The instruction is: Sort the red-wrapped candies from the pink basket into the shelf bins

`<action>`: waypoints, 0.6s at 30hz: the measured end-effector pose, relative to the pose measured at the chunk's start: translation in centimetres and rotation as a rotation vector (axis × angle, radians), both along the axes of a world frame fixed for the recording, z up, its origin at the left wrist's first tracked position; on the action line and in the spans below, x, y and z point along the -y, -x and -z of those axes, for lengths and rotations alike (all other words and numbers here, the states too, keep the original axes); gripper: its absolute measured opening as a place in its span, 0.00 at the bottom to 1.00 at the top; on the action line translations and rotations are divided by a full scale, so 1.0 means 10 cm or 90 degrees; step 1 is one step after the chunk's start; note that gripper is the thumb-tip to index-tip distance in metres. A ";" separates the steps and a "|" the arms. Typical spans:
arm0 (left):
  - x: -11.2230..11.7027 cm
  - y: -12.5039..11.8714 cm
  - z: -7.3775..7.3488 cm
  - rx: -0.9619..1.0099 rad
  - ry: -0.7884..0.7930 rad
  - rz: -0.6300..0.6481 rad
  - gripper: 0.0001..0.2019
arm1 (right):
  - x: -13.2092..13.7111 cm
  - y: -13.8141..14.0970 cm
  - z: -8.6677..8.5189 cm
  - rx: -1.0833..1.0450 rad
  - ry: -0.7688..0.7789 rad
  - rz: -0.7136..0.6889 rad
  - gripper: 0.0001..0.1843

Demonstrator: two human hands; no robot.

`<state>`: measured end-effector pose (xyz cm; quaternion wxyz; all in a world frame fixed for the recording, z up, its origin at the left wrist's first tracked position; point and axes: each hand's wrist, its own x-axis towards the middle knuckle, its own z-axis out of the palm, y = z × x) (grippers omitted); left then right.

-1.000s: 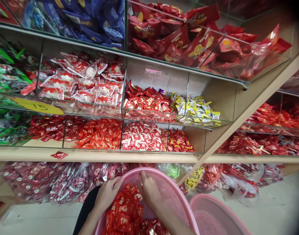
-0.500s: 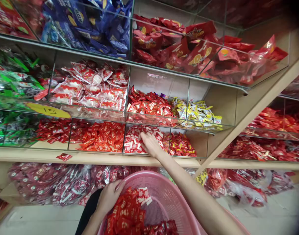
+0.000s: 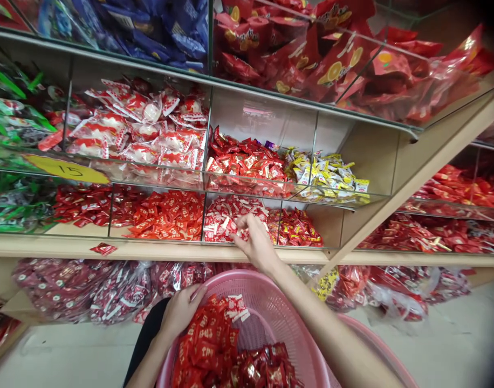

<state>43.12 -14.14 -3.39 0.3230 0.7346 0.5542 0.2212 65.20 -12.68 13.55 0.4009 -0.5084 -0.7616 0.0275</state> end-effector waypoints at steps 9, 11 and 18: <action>0.02 -0.01 -0.01 -0.009 -0.028 0.006 0.23 | 0.90 -0.01 1.42 -0.160 0.309 0.203 0.12; 0.03 -0.01 -0.02 -0.005 -0.031 0.007 0.22 | 0.90 -0.04 1.69 -0.122 0.340 0.262 0.12; 0.03 0.00 -0.04 -0.013 -0.035 0.010 0.23 | 0.76 0.08 1.90 -0.044 0.405 0.314 0.16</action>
